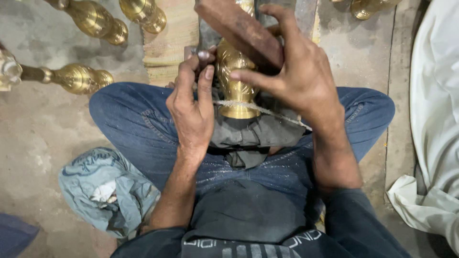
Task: The person sits cross-legged on the floor with a brass vase held against a cloth pad on their lap. They hold a chisel against the vase surface and strike it with a wooden mallet, engraving decorative patterns, repositioning the chisel and rotating the vase to work different areas.
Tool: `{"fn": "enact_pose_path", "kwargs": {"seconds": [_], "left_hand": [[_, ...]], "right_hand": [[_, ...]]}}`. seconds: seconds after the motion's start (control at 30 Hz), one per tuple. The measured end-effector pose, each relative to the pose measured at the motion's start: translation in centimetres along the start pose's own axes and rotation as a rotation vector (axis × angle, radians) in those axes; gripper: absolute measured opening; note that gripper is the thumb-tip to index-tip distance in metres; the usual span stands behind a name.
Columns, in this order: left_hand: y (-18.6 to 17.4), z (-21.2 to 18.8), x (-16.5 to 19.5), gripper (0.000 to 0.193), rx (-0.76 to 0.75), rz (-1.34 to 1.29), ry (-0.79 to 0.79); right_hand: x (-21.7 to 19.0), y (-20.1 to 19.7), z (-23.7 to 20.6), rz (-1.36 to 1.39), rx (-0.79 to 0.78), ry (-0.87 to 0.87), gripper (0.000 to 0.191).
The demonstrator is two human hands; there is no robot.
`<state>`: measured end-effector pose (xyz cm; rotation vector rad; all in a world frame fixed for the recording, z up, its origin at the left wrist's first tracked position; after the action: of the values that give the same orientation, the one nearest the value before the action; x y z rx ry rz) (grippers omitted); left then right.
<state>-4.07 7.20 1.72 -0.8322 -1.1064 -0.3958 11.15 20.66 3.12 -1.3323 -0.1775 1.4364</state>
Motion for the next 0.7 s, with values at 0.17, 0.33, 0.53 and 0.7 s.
{"fn": "enact_pose_path", "kwargs": {"seconds": [0.17, 0.33, 0.53, 0.7], "left_hand": [[0.4, -1.1, 1.4, 0.023, 0.016, 0.068, 0.07], [0.4, -0.6, 3.4, 0.025, -0.007, 0.103, 0.217], [0.0, 0.8, 3.5, 0.03, -0.141, -0.072, 0.195], [2.2, 1.6, 5.8, 0.037, -0.329, -0.098, 0.426]], "right_hand": [[1.0, 0.0, 0.5, 0.229, -0.049, -0.004, 0.091], [4.1, 1.2, -0.1, 0.409, -0.138, 0.201, 0.097], [1.3, -0.9, -0.7, 0.151, 0.068, -0.004, 0.076], [1.5, -5.2, -1.7, -0.073, 0.181, 0.101, 0.044]]}}
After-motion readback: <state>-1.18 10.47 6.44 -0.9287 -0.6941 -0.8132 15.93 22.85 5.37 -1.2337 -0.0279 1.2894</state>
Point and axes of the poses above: each hand's wrist, its own z-axis towards the middle knuckle, its own y-axis out of the palm, x = y × z, the point moved 10 cm from there along z, towards the middle knuckle, and after that the axes turned 9 degrees about -y, right-handed, at the moved point
